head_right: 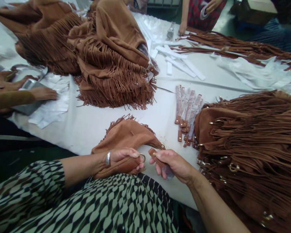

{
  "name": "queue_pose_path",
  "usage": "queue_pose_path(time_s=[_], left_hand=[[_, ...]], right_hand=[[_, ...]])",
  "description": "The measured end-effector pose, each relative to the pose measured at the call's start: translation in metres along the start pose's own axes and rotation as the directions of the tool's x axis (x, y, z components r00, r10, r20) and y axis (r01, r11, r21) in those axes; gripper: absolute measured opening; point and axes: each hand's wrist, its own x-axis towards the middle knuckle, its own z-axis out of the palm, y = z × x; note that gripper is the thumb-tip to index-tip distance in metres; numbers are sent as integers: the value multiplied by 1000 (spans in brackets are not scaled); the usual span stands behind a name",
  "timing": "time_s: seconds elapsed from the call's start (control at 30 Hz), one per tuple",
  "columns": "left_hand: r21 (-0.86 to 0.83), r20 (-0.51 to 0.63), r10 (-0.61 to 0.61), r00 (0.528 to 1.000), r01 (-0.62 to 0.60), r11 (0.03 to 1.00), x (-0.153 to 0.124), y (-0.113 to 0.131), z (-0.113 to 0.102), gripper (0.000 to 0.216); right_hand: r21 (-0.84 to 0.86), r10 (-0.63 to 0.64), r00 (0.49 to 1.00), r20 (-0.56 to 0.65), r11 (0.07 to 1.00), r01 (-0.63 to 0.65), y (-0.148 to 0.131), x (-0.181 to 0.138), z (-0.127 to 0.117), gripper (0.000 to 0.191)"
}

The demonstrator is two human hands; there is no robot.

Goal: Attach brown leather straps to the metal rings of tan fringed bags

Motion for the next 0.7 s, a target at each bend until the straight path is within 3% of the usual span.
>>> queue_pose_path(time_s=[0.2,0.37,0.43,0.5,0.7], left_hand=[[150,48,11,999,-18,989,4,-1,1,23],[220,55,19,998,-31,975,6,-3,4,22],[252,53,28,998,-41,967,7,-4,4,20],[288,51,37,998,-50,956,9,-6,4,20],[339,-19,76,997,-65,939,9,-8,12,16]], right_hand=[[-212,-14,993,115,976,38,-17,3,-6,42],[-544,-54,984,172,828,141,-32,5,2,39],[-688,-155,967,203,680,253,-34,4,6,34],[-823,-258,936,239,457,336,-32,1,10,32],[-928,-389,843,372,-144,344,-17,-12,22,24]])
